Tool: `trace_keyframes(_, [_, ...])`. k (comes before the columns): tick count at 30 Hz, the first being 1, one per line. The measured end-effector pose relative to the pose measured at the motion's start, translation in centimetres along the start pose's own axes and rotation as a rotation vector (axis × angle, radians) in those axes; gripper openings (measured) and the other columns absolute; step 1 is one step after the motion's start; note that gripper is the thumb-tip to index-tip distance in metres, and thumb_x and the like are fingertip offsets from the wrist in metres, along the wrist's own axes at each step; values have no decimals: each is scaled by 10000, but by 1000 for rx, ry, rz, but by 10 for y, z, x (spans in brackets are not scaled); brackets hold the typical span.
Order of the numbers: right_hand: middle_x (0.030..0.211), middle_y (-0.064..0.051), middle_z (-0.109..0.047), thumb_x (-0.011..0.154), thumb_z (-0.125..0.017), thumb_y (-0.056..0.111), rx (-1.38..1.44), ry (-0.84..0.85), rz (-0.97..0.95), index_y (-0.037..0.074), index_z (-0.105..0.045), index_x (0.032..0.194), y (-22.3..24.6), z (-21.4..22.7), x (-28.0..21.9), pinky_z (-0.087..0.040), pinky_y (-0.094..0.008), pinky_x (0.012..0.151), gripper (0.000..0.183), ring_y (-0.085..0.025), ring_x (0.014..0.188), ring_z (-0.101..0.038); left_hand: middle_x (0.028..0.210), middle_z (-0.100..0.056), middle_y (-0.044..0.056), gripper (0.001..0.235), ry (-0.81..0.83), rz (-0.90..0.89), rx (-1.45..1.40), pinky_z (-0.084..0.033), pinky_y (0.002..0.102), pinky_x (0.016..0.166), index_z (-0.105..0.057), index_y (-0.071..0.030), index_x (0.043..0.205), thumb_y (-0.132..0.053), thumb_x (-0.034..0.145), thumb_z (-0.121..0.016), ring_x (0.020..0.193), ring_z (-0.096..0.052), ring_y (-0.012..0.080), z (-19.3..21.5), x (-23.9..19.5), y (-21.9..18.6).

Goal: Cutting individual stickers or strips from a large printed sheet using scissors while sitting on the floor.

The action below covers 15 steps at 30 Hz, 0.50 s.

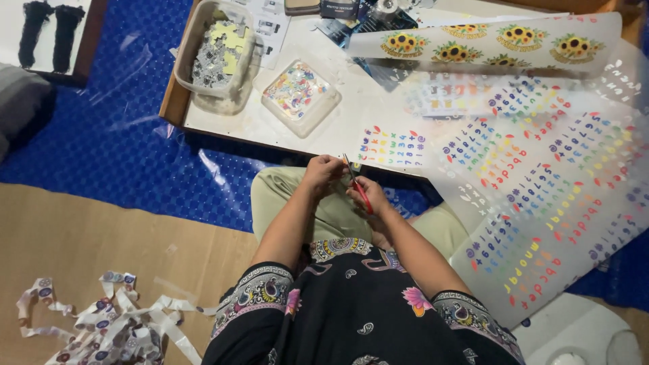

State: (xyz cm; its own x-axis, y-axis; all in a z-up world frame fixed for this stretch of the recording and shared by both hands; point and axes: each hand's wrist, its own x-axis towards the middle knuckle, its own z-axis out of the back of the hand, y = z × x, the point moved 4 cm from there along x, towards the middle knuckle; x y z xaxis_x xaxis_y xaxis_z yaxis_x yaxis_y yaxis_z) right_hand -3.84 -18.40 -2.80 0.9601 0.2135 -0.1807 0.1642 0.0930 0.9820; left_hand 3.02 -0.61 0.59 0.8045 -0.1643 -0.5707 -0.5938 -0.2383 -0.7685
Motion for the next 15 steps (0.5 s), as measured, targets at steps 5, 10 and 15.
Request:
trace_keyframes(5, [625,-57,-668,827,-857,310,43,2,5,115,-701,1052,3,-3,0,-503,-239,525,336,-123,546,-609,756,-721,167,156,-7,32,-2,-630,318,626,-659,27,922,-78,843,-742,693,-767,239,-1,0,-1])
trace_keyframes(10, [600,-55,-663,826,-858,289,58,-7,-2,107,-704,1033,-7,-5,3,-491,-227,511,316,-118,529,-607,773,-723,175,164,1,30,6,-636,330,664,-656,41,920,-68,846,-753,713,-771,247,1,3,-1])
trace_keyframes(15, [603,-69,-663,831,-867,373,27,13,29,113,-719,1029,8,-5,-2,-519,-258,565,358,-134,556,-625,818,-732,203,197,31,34,-41,-646,354,713,-632,69,938,-62,852,-752,748,-773,261,1,2,-1])
